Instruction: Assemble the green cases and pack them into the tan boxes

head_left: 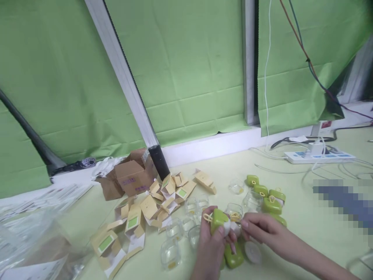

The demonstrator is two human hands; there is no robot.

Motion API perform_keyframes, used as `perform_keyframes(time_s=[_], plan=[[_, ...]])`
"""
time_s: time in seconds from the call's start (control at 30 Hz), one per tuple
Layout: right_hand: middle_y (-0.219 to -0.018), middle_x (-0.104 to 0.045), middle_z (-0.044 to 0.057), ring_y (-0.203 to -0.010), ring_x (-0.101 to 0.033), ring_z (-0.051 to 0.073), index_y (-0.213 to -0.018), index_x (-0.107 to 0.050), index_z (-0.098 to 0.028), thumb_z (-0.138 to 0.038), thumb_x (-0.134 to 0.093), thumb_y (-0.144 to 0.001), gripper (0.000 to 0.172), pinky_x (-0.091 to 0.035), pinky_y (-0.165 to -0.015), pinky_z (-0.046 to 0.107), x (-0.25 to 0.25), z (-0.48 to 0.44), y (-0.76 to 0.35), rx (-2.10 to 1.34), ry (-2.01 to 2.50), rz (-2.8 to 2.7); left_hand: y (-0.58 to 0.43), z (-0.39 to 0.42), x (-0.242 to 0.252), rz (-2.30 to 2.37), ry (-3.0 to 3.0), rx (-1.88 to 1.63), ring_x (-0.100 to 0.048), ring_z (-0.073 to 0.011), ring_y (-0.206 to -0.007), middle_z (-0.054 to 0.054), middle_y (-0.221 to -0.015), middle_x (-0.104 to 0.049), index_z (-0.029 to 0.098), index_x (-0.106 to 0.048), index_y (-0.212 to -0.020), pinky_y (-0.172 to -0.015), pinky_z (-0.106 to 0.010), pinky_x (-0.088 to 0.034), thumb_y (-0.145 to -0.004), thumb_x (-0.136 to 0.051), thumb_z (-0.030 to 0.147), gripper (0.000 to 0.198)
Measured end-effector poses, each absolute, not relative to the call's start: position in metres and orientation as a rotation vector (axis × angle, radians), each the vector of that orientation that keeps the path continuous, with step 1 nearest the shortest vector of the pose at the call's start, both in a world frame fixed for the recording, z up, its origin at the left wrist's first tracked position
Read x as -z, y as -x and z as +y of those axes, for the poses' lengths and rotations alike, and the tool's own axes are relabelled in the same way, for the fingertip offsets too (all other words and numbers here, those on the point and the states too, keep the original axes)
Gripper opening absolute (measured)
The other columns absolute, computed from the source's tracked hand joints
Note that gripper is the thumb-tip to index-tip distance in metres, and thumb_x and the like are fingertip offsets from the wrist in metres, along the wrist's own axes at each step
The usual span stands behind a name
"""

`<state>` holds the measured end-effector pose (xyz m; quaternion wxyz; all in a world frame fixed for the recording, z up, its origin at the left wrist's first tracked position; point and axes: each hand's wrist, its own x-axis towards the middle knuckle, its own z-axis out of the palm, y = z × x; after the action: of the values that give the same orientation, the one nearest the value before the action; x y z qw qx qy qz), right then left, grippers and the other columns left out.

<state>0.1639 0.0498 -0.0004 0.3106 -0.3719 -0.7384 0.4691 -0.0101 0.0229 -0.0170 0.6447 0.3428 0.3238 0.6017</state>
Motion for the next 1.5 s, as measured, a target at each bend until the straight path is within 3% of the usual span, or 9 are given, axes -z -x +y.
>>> perform_keyframes(time_s=[0.33,0.5,0.67,0.8,0.87,1.03,1.27,1.37,1.5], plan=[[-0.058,-0.052,0.000,-0.059,-0.046,0.014,-0.063,-0.060,-0.017,-0.057,-0.041,-0.088,0.051,-0.036,-0.058,0.025,0.010,0.038,-0.157,-1.431,0.896,-1.804,0.003,0.016,0.018,0.839,-1.046,-1.237,-0.051,-0.0038,-0.048,-0.001,-0.095,-0.057,0.023,-0.047,-0.099,-0.040,-0.017,-0.037,-0.065,-0.075,0.039,0.047],[-0.051,-0.038,-0.004,-0.052,-0.035,0.011,-0.055,-0.057,-0.017,-0.061,-0.046,-0.084,0.054,-0.027,-0.051,0.024,0.012,0.033,-0.155,-1.524,0.859,-1.683,-0.006,0.015,0.023,0.855,-1.135,-1.290,-0.054,-0.0086,-0.054,0.002,-0.074,-0.057,0.023,-0.042,-0.096,-0.053,-0.022,-0.041,-0.066,-0.073,0.037,0.045],[-0.053,-0.041,-0.003,-0.054,-0.038,0.012,-0.056,-0.054,-0.017,-0.059,-0.043,-0.086,0.052,-0.030,-0.053,0.025,0.012,0.036,-0.161,-1.441,0.952,-1.710,-0.006,0.015,0.022,0.916,-1.083,-1.274,-0.056,-0.0107,-0.061,0.001,-0.082,-0.058,0.026,-0.036,-0.103,-0.056,-0.022,-0.041,-0.062,-0.074,0.030,0.056],[-0.071,-0.048,-0.004,-0.053,-0.039,0.010,-0.092,-0.059,-0.023,-0.052,-0.061,-0.077,0.033,-0.033,-0.051,0.022,0.012,0.041,-0.165,-1.259,1.147,-1.782,-0.003,0.017,0.017,0.929,-1.008,-1.292,-0.057,-0.0112,-0.069,0.000,-0.088,-0.057,0.025,-0.030,-0.113,-0.064,-0.023,-0.043,-0.064,-0.071,0.025,0.064],[-0.080,-0.051,-0.005,-0.051,-0.038,0.008,-0.109,-0.051,-0.028,-0.048,-0.067,-0.072,0.045,-0.034,-0.050,0.020,0.012,0.043,-0.165,-1.289,1.135,-1.775,-0.004,0.017,0.017,0.935,-1.031,-1.214,-0.056,-0.0107,-0.065,0.002,-0.082,-0.057,0.025,-0.026,-0.119,-0.061,-0.023,-0.042,-0.068,-0.068,0.028,0.065],[-0.082,-0.058,-0.001,-0.053,-0.041,0.009,-0.097,-0.056,-0.024,-0.044,-0.061,-0.076,0.030,-0.036,-0.051,0.022,0.008,0.044,-0.174,-1.145,1.208,-1.847,-0.007,0.017,0.022,0.877,-1.141,-1.029,-0.054,-0.0128,-0.053,0.004,-0.063,-0.058,0.018,-0.012,-0.131,-0.050,-0.023,-0.036,-0.079,-0.056,0.047,0.073],[-0.082,-0.069,0.001,-0.067,-0.063,0.021,-0.099,-0.063,-0.031,-0.026,-0.060,-0.072,0.028,-0.044,-0.059,0.029,0.036,0.042,-0.210,-0.631,1.482,-2.120,0.006,0.023,0.015,0.971,-1.119,-1.256,-0.058,-0.0164,-0.082,-0.006,-0.096,-0.062,0.018,-0.038,-0.128,-0.068,-0.026,-0.042,-0.077,-0.063,0.048,0.064],[-0.092,-0.067,0.002,-0.073,-0.064,0.020,-0.112,-0.059,-0.031,-0.026,-0.053,-0.079,0.034,-0.046,-0.062,0.029,0.033,0.044,-0.203,-0.608,1.426,-2.067,0.009,0.023,0.007,0.810,-0.946,-1.271,-0.060,-0.0176,-0.077,-0.008,-0.100,-0.062,0.020,-0.037,-0.130,-0.073,-0.032,-0.045,-0.076,-0.064,0.043,0.064],[-0.081,-0.062,0.002,-0.068,-0.059,0.016,-0.096,-0.067,-0.026,-0.032,-0.051,-0.084,0.021,-0.044,-0.058,0.025,0.000,0.043,-0.172,-0.747,1.210,-2.015,0.008,0.023,0.009,0.703,-0.898,-1.259,-0.063,-0.0222,-0.079,-0.009,-0.101,-0.060,0.021,-0.045,-0.116,-0.070,-0.035,-0.047,-0.068,-0.071,0.039,0.057]])
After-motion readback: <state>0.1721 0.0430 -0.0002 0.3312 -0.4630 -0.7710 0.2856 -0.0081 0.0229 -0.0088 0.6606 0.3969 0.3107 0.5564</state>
